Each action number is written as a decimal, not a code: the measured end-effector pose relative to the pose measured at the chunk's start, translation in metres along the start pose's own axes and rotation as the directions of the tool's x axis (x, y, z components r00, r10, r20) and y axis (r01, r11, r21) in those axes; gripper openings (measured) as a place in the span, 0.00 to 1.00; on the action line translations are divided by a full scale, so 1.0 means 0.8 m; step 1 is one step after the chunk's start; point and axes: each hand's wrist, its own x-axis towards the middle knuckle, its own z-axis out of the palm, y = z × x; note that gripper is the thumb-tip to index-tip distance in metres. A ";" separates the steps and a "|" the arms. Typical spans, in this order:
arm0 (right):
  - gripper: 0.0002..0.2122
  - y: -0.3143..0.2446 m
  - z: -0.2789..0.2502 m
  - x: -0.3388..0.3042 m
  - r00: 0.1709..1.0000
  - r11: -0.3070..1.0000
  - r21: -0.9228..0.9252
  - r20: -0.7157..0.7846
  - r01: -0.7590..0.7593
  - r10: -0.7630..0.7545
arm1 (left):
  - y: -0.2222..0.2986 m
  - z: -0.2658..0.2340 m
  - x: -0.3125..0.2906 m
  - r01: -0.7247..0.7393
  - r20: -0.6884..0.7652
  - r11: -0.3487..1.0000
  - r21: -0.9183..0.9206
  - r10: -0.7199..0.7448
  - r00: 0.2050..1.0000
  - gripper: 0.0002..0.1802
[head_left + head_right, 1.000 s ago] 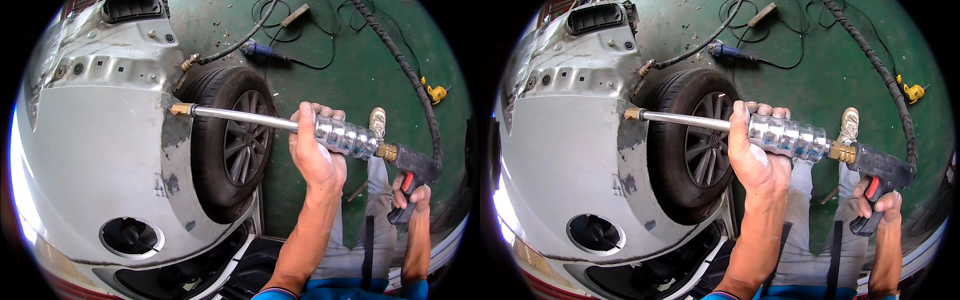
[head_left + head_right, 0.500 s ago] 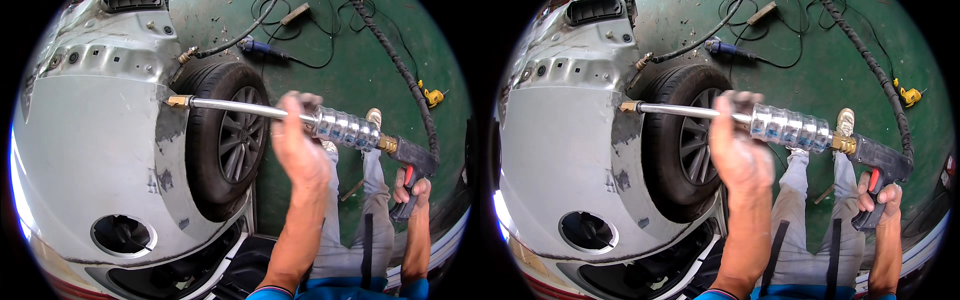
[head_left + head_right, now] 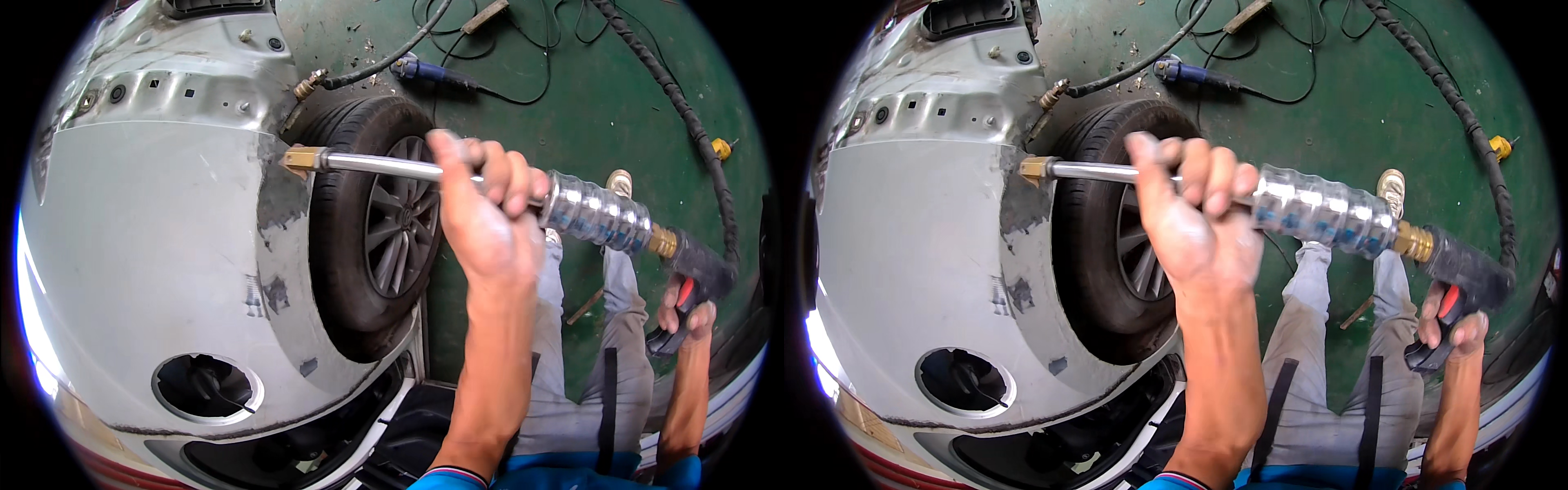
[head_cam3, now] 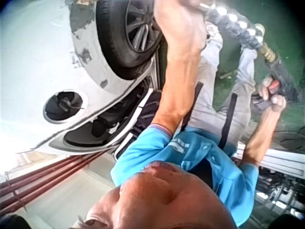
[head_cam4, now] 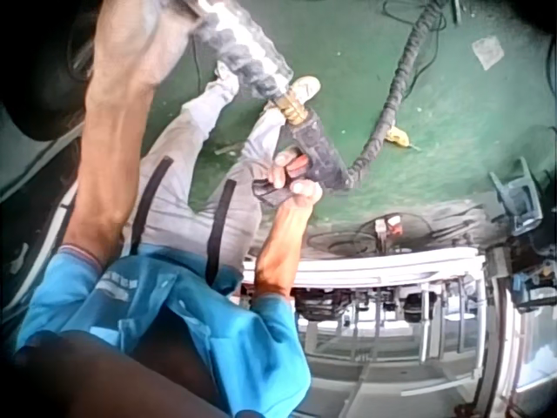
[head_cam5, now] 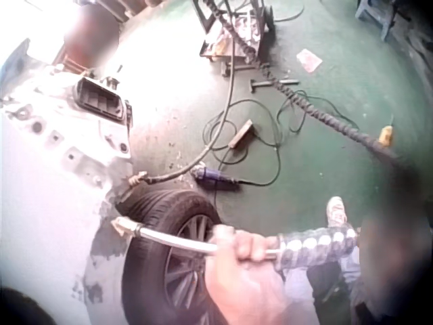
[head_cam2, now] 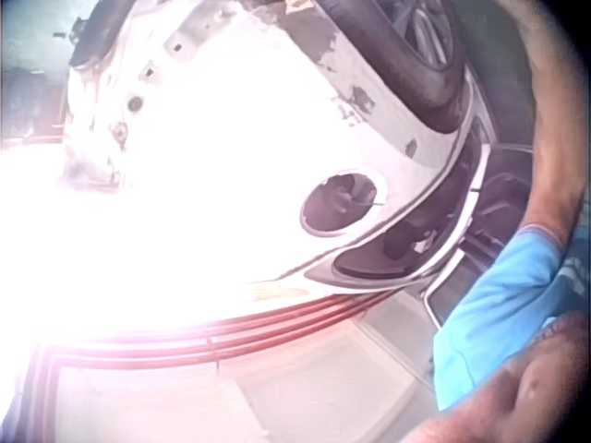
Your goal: The person uses a pneumatic dent removal tool to pull out a dent on the car's front fender. They then switch to an angle grinder to smooth the surface and finish by tapping the area with a hammer.
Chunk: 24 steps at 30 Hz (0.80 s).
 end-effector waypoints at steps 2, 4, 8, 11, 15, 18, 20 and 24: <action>0.38 0.006 -0.009 -0.001 0.998 0.975 0.215 0.027 -0.065 0.061 | -0.011 0.009 -0.029 -0.038 -0.063 0.971 0.237 0.055 0.997 0.12; 0.45 0.024 -0.032 0.008 0.981 0.893 0.415 0.147 -0.175 0.124 | -0.002 0.018 -0.055 -0.054 -0.047 0.891 0.452 0.084 0.995 0.22; 0.47 0.060 -0.001 0.009 0.983 0.740 0.651 0.163 -0.168 0.080 | 0.102 -0.012 -0.055 -0.427 0.445 -0.476 0.768 -0.082 0.892 0.40; 0.47 0.082 0.022 0.011 0.999 0.703 0.709 0.025 -0.048 0.043 | 0.250 -0.028 -0.058 -0.092 0.419 -0.996 0.009 -0.080 0.904 0.47; 0.49 0.096 0.043 0.033 0.993 0.600 0.793 0.115 -0.110 0.030 | 0.324 0.010 -0.083 -0.094 0.208 -0.896 -0.435 -0.202 0.957 0.47; 0.48 0.116 0.050 0.054 0.984 0.529 0.841 0.171 -0.118 -0.052 | 0.301 0.027 -0.025 -0.148 0.188 -0.888 -0.435 -0.251 0.949 0.45; 0.48 0.129 0.046 0.072 0.977 0.479 0.870 0.190 -0.121 -0.099 | 0.284 0.028 0.013 -0.163 0.228 -0.868 -0.469 -0.297 0.927 0.44; 0.48 0.137 0.014 0.100 0.953 0.429 0.890 0.251 -0.158 -0.169 | 0.267 0.009 0.028 -0.252 0.201 -0.816 -0.521 -0.404 0.893 0.44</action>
